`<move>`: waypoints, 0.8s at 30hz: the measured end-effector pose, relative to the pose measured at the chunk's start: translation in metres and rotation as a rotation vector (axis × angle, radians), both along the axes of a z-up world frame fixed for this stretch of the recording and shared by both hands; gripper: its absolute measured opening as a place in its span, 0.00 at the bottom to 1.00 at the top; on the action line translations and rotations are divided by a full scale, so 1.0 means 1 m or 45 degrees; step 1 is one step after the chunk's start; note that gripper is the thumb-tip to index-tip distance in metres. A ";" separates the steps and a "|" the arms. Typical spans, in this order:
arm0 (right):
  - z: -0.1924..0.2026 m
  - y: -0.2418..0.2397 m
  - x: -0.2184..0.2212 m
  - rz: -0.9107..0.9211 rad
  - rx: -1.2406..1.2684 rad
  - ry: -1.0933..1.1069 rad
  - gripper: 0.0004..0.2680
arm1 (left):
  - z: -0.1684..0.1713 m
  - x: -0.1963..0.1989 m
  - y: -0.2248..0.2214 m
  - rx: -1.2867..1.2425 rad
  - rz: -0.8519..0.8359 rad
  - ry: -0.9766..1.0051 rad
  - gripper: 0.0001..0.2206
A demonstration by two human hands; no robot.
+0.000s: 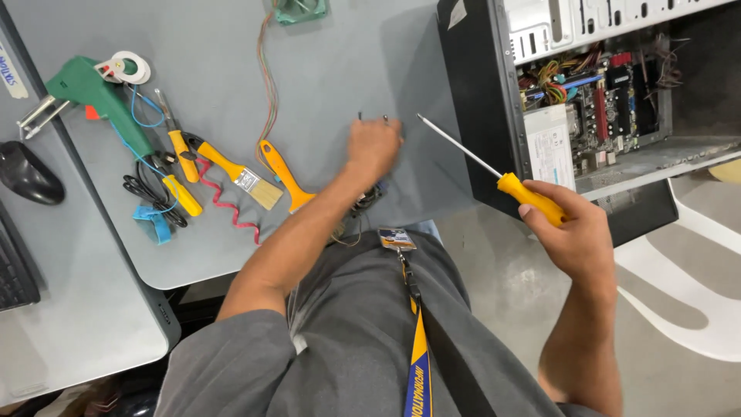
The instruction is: Disassembling a computer cooling fan from a heatsink by removing four screws with a screwdriver.
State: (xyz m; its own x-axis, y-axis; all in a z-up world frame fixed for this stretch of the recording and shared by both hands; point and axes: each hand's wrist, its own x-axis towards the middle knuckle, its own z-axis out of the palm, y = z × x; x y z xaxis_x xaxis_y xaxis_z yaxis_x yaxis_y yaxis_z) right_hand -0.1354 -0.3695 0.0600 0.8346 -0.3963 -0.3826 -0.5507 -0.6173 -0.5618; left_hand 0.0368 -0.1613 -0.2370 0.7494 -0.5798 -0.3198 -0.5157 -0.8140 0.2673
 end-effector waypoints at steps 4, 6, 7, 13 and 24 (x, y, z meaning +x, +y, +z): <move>-0.003 -0.001 -0.007 -0.036 0.045 -0.090 0.12 | 0.029 0.009 0.029 -0.106 0.030 -0.451 0.24; -0.006 -0.002 -0.009 -0.018 0.073 -0.159 0.11 | 0.045 0.029 0.036 -0.225 -0.169 -0.409 0.25; -0.008 -0.002 -0.011 0.005 0.102 -0.223 0.11 | 0.052 0.037 0.041 -0.342 -0.362 -0.359 0.28; -0.016 0.000 -0.008 -0.034 0.265 -0.433 0.13 | 0.021 0.059 0.070 -0.857 -0.874 -0.272 0.11; -0.011 0.003 0.003 0.082 0.260 -0.313 0.13 | 0.010 0.051 0.172 -0.629 -0.750 -0.734 0.10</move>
